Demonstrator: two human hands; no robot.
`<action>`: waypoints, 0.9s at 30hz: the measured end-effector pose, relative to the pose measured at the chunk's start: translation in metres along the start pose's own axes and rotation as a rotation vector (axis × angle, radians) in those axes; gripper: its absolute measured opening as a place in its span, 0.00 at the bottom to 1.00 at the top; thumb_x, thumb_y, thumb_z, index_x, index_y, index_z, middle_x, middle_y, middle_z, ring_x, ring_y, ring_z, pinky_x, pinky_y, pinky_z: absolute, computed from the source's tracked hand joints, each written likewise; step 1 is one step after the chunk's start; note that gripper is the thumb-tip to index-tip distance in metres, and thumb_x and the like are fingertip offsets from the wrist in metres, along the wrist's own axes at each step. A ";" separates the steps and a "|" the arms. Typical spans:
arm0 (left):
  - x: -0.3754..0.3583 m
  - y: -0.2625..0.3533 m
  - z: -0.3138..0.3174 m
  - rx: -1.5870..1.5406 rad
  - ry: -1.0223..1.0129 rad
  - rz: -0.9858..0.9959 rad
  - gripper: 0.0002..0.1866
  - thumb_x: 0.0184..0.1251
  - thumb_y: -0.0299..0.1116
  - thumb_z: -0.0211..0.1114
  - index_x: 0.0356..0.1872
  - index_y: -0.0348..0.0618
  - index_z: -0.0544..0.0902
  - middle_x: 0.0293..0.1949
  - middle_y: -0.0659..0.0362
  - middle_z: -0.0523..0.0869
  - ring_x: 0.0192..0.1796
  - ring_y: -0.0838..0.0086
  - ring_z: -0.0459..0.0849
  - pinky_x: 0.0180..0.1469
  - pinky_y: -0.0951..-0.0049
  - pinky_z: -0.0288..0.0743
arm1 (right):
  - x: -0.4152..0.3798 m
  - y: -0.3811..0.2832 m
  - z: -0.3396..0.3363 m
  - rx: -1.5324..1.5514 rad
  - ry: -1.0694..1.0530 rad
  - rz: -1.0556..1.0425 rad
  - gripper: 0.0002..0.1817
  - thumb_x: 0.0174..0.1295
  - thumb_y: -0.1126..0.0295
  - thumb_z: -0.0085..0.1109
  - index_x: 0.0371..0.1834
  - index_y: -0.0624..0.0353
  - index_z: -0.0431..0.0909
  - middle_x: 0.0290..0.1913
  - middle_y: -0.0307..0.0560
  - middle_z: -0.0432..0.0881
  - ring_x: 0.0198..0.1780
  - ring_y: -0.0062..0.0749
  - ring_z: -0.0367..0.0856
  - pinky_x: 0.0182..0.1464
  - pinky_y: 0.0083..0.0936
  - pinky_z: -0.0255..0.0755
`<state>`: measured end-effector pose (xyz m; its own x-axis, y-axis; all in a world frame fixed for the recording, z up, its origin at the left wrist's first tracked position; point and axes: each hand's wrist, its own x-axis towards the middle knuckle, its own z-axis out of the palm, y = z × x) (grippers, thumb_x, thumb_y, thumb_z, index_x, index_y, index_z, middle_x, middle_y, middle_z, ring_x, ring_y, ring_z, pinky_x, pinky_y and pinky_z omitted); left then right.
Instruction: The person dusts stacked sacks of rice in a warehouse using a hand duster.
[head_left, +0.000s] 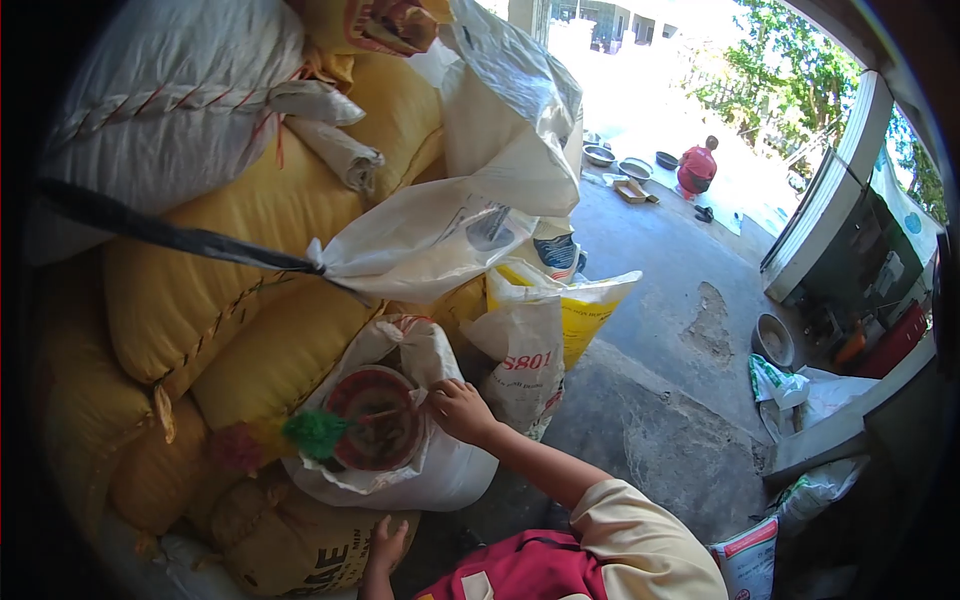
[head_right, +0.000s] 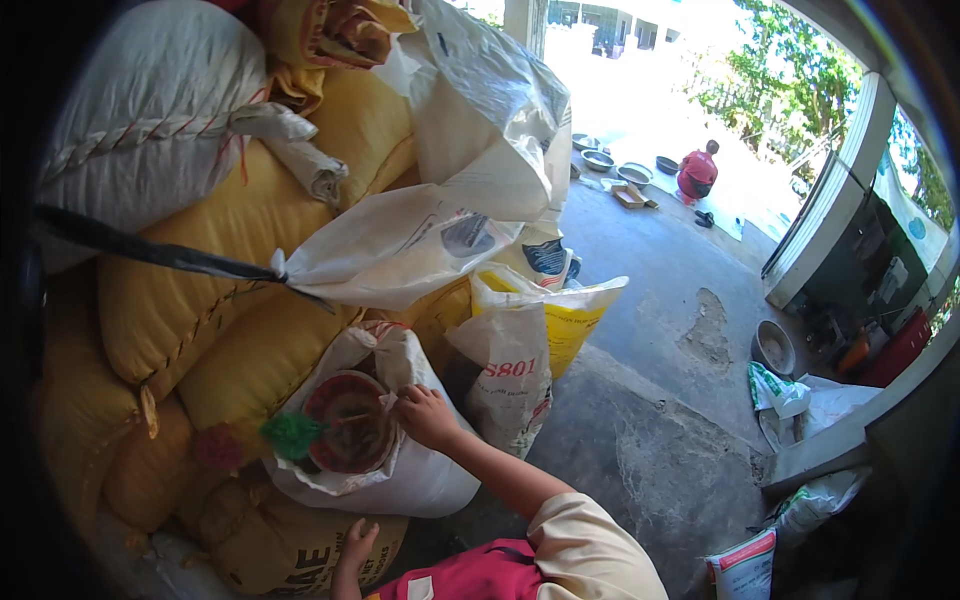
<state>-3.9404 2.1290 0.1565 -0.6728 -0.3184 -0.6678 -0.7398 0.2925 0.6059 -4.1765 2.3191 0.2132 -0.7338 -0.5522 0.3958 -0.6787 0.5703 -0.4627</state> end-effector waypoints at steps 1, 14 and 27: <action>-0.006 0.016 0.006 0.115 -0.007 0.003 0.35 0.59 0.50 0.56 0.62 0.37 0.61 0.62 0.44 0.61 0.65 0.56 0.59 0.64 0.63 0.55 | -0.015 0.016 -0.009 0.063 0.064 0.006 0.08 0.56 0.65 0.52 0.35 0.54 0.77 0.42 0.43 0.74 0.49 0.38 0.71 0.50 0.34 0.65; 0.036 0.163 0.221 0.635 -0.223 0.346 0.37 0.56 0.53 0.58 0.60 0.35 0.63 0.54 0.41 0.71 0.58 0.53 0.69 0.58 0.63 0.64 | -0.307 0.385 -0.254 -0.089 -0.608 1.066 0.34 0.59 0.52 0.51 0.64 0.60 0.57 0.59 0.58 0.67 0.57 0.45 0.70 0.55 0.34 0.65; 0.058 0.252 0.301 0.680 -0.133 0.238 0.40 0.53 0.55 0.59 0.61 0.36 0.62 0.55 0.40 0.71 0.58 0.53 0.70 0.59 0.64 0.63 | -0.267 0.493 -0.554 -0.195 0.414 1.253 0.34 0.60 0.56 0.48 0.67 0.56 0.50 0.29 0.60 0.80 0.19 0.36 0.79 0.32 0.32 0.73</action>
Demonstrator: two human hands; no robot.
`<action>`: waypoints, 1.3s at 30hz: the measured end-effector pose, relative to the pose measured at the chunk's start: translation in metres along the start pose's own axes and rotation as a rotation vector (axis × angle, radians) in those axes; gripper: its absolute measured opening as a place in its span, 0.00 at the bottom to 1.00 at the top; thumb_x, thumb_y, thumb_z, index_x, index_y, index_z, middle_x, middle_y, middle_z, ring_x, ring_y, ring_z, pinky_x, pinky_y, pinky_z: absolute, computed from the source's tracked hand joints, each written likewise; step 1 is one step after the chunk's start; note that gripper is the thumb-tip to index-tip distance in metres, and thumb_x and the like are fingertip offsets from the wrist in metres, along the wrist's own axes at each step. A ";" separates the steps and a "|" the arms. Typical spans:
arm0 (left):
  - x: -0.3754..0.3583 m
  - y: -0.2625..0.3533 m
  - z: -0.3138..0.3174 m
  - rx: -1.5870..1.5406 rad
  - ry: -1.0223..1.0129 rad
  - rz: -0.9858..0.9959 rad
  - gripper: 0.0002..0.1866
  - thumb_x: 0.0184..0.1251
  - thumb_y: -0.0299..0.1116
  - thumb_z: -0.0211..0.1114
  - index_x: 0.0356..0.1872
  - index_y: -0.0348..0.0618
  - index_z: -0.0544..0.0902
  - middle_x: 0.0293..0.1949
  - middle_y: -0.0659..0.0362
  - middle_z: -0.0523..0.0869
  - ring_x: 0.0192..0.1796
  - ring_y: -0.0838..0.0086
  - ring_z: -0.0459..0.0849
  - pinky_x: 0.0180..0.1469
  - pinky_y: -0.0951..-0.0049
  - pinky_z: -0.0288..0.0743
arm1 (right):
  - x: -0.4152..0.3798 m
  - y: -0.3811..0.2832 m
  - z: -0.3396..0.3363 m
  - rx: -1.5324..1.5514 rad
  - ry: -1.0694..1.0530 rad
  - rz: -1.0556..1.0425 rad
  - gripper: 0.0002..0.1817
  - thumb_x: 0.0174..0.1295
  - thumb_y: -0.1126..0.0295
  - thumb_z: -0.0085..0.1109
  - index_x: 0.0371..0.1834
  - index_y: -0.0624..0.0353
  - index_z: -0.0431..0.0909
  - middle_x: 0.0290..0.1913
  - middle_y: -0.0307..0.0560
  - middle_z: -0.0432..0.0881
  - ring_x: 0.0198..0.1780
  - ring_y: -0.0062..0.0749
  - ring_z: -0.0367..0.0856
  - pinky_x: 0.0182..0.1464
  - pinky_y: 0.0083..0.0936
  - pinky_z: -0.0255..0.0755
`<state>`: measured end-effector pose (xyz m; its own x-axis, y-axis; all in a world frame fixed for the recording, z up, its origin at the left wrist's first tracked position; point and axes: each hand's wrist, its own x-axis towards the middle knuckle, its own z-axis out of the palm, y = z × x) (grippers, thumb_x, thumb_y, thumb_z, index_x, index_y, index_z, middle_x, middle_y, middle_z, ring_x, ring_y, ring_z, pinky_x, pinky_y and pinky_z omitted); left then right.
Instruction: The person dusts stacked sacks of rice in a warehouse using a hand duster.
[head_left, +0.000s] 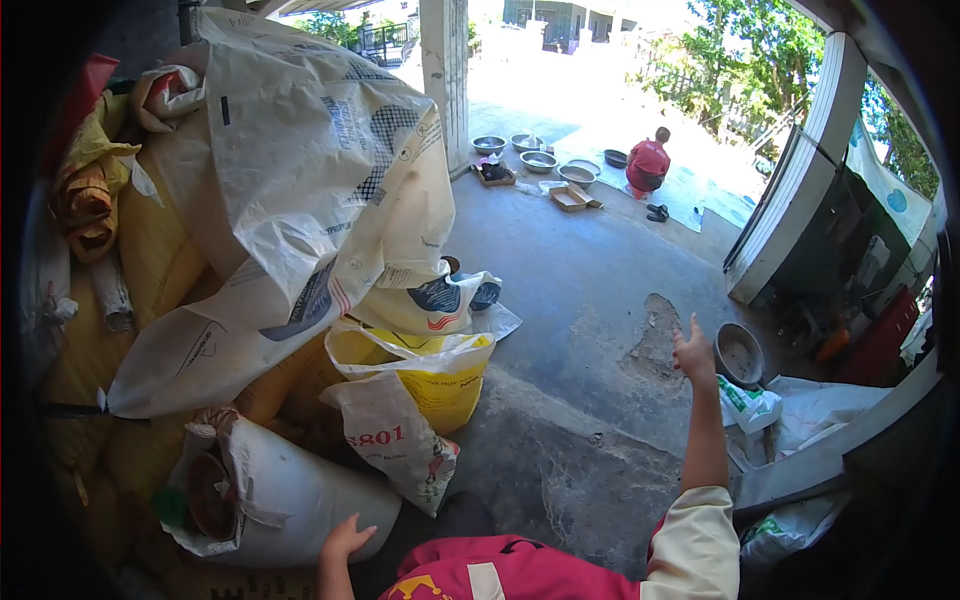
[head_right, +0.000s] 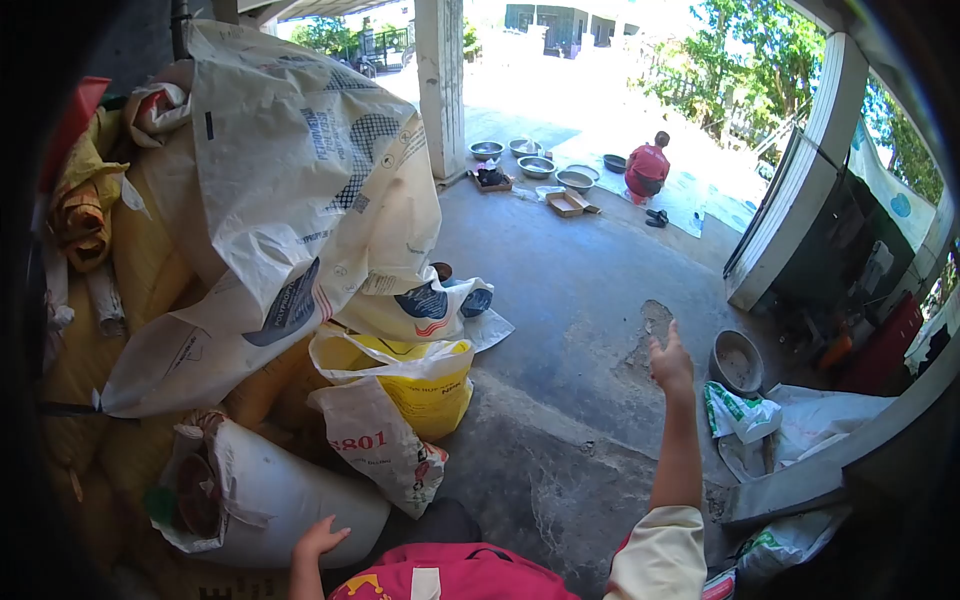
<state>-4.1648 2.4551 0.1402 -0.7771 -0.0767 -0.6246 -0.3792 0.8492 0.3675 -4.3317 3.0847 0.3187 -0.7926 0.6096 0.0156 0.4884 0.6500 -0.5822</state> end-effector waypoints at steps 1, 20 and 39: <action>0.007 0.010 -0.005 0.041 -0.005 -0.033 0.40 0.53 0.55 0.59 0.61 0.36 0.62 0.55 0.41 0.71 0.58 0.53 0.70 0.59 0.64 0.63 | 0.012 0.020 0.026 -0.045 -0.069 0.049 0.35 0.59 0.56 0.48 0.68 0.54 0.49 0.31 0.59 0.81 0.19 0.35 0.79 0.32 0.31 0.73; 0.212 0.328 -0.029 -0.014 -0.100 0.223 0.37 0.55 0.50 0.60 0.60 0.36 0.62 0.42 0.49 0.81 0.47 0.59 0.78 0.50 0.65 0.70 | 0.010 0.402 0.186 -0.030 -1.000 0.820 0.38 0.62 0.56 0.47 0.69 0.53 0.36 0.48 0.60 0.76 0.35 0.49 0.81 0.40 0.44 0.72; 0.291 0.500 0.032 -0.015 -0.045 0.089 0.43 0.55 0.56 0.55 0.66 0.40 0.52 0.51 0.38 0.73 0.55 0.52 0.72 0.58 0.62 0.64 | 0.370 0.263 0.194 0.083 -0.783 0.283 0.34 0.62 0.66 0.49 0.67 0.63 0.44 0.36 0.57 0.79 0.27 0.41 0.81 0.26 0.29 0.76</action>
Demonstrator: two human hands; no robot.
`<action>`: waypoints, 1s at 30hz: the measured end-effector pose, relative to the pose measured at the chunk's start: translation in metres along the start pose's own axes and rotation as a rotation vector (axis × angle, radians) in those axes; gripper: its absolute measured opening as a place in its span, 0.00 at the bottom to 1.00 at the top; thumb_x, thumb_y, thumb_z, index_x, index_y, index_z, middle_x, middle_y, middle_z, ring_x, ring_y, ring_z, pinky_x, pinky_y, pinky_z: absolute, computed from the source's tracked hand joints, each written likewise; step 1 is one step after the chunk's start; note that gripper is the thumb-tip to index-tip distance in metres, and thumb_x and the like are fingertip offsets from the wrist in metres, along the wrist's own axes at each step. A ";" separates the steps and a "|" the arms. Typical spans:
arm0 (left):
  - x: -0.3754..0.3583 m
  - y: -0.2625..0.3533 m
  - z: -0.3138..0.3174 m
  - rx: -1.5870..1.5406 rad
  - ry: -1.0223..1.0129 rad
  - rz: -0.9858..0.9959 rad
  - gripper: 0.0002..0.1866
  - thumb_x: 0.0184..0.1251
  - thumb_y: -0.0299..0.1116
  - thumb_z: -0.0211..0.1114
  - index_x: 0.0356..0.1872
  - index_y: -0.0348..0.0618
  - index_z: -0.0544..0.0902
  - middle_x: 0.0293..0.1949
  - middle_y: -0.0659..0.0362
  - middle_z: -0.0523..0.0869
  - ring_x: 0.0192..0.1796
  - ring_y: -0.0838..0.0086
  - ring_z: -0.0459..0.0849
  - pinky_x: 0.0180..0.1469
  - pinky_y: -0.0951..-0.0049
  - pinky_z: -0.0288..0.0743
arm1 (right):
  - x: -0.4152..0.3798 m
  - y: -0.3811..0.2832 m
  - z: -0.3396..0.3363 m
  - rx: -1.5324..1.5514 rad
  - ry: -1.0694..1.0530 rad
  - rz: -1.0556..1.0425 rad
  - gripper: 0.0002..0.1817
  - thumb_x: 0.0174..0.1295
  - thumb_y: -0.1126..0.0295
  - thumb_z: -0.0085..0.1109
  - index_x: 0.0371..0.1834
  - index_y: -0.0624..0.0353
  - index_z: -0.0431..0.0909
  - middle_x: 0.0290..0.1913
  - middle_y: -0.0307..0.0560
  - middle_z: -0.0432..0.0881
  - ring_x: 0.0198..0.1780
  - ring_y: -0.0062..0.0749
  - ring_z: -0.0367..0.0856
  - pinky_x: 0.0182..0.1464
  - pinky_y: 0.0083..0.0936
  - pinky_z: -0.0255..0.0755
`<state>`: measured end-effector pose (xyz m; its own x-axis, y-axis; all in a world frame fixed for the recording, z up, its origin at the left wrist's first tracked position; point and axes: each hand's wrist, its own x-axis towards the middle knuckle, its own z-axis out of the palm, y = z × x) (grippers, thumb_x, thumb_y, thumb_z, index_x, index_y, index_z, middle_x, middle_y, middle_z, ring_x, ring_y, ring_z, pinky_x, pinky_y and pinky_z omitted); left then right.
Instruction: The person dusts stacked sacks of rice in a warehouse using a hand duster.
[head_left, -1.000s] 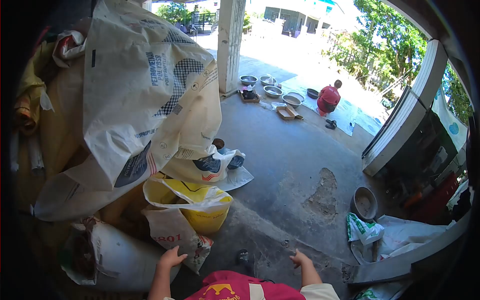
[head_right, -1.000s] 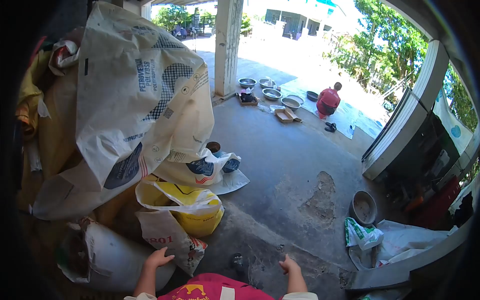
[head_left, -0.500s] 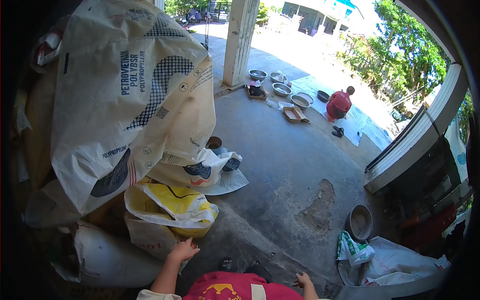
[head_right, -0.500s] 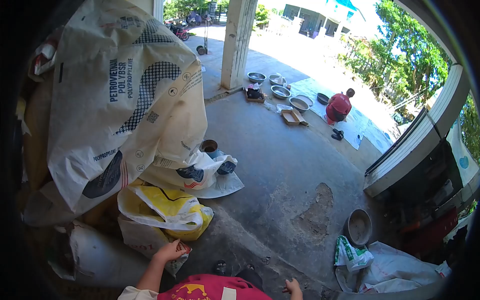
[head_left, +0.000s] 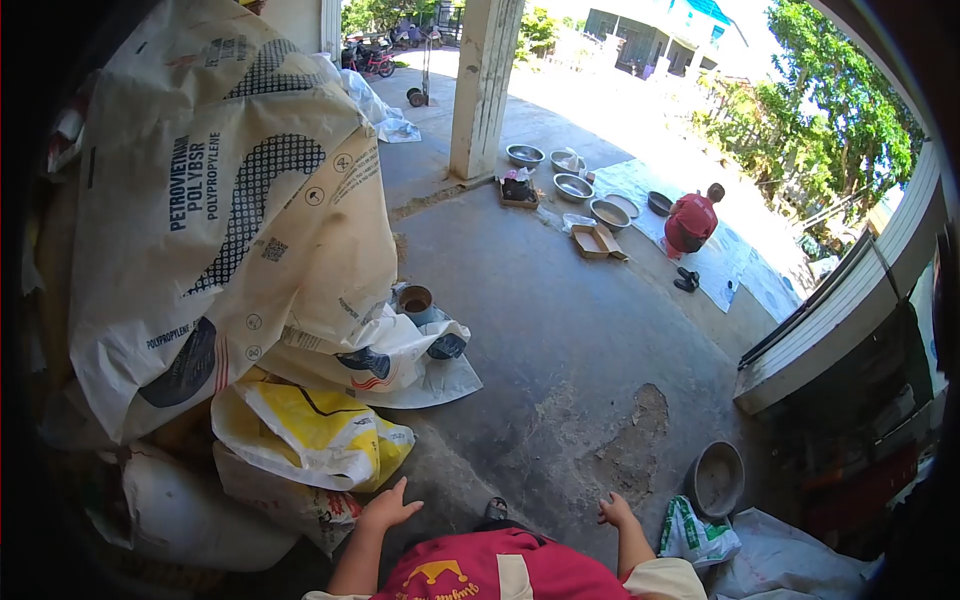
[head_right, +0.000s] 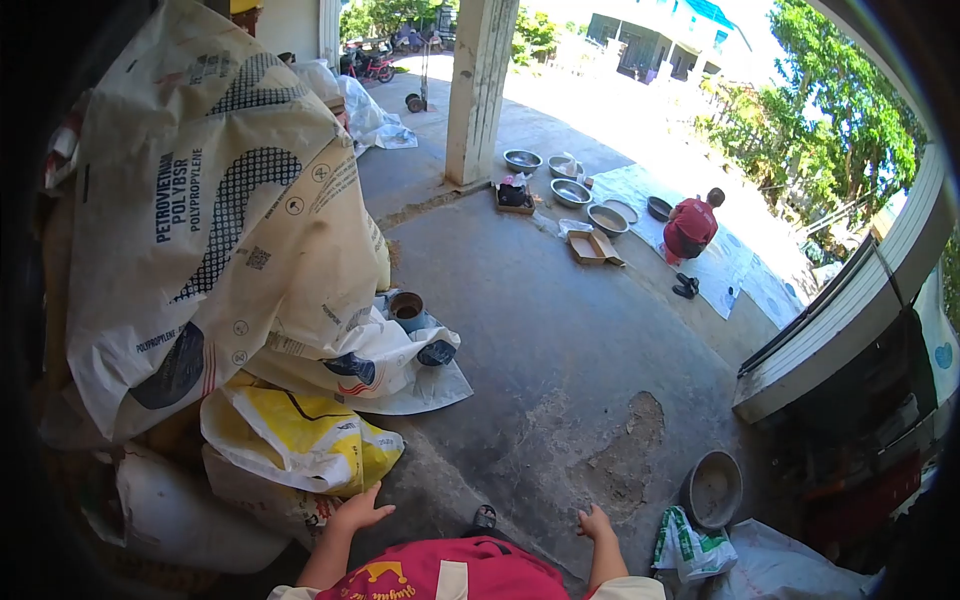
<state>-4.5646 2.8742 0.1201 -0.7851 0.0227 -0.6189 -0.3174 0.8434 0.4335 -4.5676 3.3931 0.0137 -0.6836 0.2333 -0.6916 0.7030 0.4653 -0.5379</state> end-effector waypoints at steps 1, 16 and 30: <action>0.010 0.014 0.001 -0.002 -0.012 0.051 0.43 0.55 0.56 0.55 0.66 0.40 0.52 0.51 0.38 0.73 0.55 0.52 0.72 0.57 0.61 0.64 | 0.003 0.005 -0.015 -0.031 0.018 0.059 0.34 0.62 0.65 0.48 0.67 0.62 0.44 0.36 0.57 0.79 0.27 0.40 0.82 0.26 0.29 0.74; 0.059 0.087 -0.021 0.067 -0.050 -0.045 0.42 0.56 0.55 0.56 0.66 0.41 0.51 0.53 0.40 0.72 0.55 0.52 0.72 0.57 0.62 0.65 | 0.041 0.001 -0.058 -0.052 -0.076 0.247 0.35 0.62 0.60 0.47 0.68 0.60 0.44 0.36 0.52 0.81 0.29 0.37 0.83 0.31 0.31 0.72; 0.073 0.086 -0.052 0.028 0.001 -0.018 0.42 0.55 0.53 0.57 0.66 0.40 0.51 0.54 0.38 0.71 0.56 0.50 0.72 0.58 0.62 0.64 | 0.061 -0.031 -0.040 -0.099 -0.083 0.121 0.35 0.62 0.61 0.49 0.67 0.62 0.46 0.35 0.54 0.81 0.28 0.38 0.82 0.27 0.29 0.72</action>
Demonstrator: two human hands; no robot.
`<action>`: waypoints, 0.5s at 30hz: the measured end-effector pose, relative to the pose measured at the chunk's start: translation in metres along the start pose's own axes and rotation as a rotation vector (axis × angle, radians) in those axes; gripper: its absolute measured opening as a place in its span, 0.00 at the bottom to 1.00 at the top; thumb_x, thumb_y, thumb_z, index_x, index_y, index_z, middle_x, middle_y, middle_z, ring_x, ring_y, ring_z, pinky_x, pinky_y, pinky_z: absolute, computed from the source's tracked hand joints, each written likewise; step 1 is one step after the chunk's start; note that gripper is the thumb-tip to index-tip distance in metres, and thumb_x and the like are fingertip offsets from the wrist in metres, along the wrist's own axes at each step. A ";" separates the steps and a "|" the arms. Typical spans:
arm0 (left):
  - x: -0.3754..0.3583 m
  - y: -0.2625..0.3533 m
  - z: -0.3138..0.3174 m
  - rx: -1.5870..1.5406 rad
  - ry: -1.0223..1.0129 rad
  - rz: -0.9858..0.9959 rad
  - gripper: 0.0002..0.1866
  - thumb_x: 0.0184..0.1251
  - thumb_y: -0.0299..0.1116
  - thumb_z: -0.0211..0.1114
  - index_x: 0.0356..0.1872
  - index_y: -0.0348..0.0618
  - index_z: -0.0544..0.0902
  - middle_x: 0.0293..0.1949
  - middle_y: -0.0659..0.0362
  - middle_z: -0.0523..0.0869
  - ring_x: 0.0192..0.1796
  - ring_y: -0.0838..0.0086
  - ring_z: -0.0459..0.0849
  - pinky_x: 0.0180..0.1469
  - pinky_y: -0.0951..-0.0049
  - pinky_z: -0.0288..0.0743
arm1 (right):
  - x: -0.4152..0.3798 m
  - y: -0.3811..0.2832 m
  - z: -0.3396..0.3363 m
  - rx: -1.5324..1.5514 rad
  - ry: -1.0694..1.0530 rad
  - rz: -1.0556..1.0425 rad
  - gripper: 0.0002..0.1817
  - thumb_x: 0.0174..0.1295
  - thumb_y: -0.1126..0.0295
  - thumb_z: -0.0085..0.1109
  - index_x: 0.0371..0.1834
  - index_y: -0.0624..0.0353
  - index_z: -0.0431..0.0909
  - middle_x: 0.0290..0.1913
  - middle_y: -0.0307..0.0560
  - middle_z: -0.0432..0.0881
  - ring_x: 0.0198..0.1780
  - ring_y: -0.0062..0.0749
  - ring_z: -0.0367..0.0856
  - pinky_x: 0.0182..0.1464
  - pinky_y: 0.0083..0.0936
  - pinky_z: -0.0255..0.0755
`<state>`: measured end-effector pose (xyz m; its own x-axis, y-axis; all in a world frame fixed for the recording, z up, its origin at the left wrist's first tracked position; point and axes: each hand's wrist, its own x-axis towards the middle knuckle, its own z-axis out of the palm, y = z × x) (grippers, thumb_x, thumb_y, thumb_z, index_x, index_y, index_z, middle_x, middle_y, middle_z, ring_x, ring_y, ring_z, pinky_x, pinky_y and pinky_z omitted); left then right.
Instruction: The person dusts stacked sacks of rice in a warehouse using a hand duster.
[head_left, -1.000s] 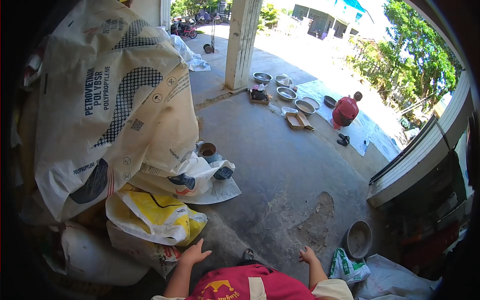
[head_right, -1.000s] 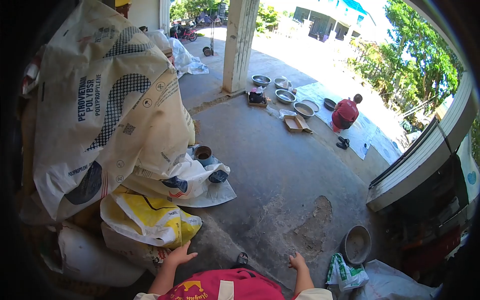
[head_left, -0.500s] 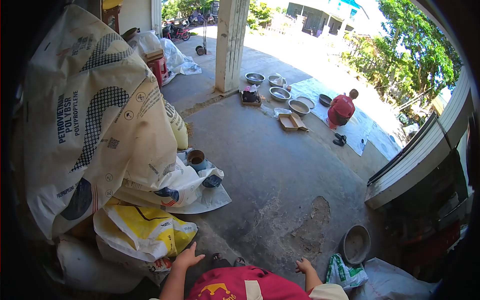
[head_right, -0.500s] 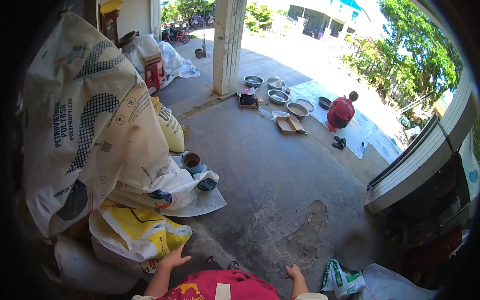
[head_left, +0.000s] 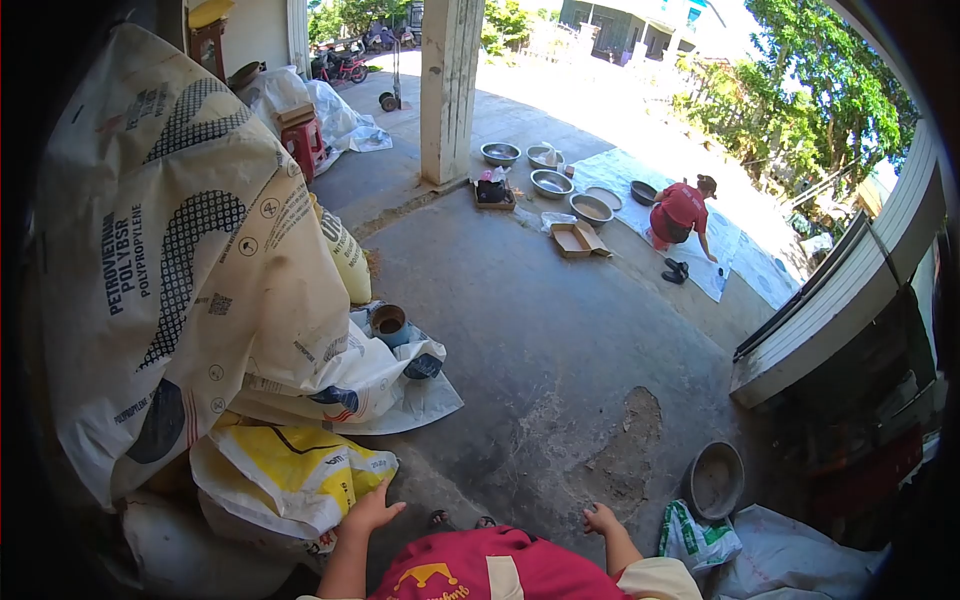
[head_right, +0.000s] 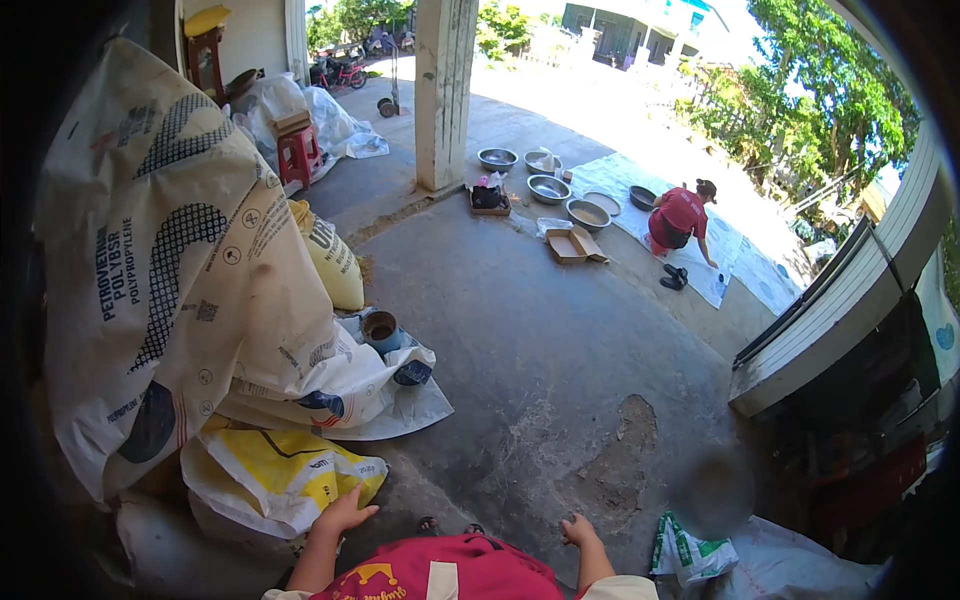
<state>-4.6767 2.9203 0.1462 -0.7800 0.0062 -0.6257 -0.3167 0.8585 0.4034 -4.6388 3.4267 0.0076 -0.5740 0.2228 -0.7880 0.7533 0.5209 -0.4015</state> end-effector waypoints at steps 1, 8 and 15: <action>0.000 -0.001 0.000 -0.001 -0.020 -0.023 0.42 0.55 0.53 0.57 0.66 0.40 0.51 0.54 0.39 0.71 0.55 0.50 0.72 0.58 0.62 0.64 | -0.003 0.001 0.001 0.001 0.000 0.003 0.35 0.62 0.61 0.49 0.67 0.62 0.46 0.35 0.54 0.81 0.28 0.38 0.82 0.27 0.29 0.72; 0.007 -0.008 0.000 -0.011 -0.027 -0.012 0.43 0.55 0.54 0.57 0.66 0.41 0.51 0.55 0.39 0.71 0.56 0.51 0.72 0.58 0.62 0.64 | -0.010 0.009 -0.001 0.020 0.002 0.078 0.35 0.62 0.60 0.48 0.68 0.60 0.45 0.37 0.55 0.80 0.29 0.39 0.83 0.25 0.28 0.71; 0.006 -0.009 -0.008 -0.079 -0.017 -0.034 0.43 0.55 0.54 0.57 0.66 0.40 0.52 0.58 0.41 0.67 0.60 0.53 0.67 0.61 0.65 0.61 | -0.002 -0.001 -0.006 -0.071 0.015 0.051 0.34 0.62 0.60 0.47 0.67 0.61 0.45 0.37 0.54 0.80 0.28 0.37 0.83 0.27 0.29 0.72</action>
<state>-4.6832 2.9086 0.1440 -0.7590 -0.0134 -0.6510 -0.3855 0.8150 0.4327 -4.6399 3.4311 0.0126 -0.5405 0.2628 -0.7992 0.7575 0.5655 -0.3264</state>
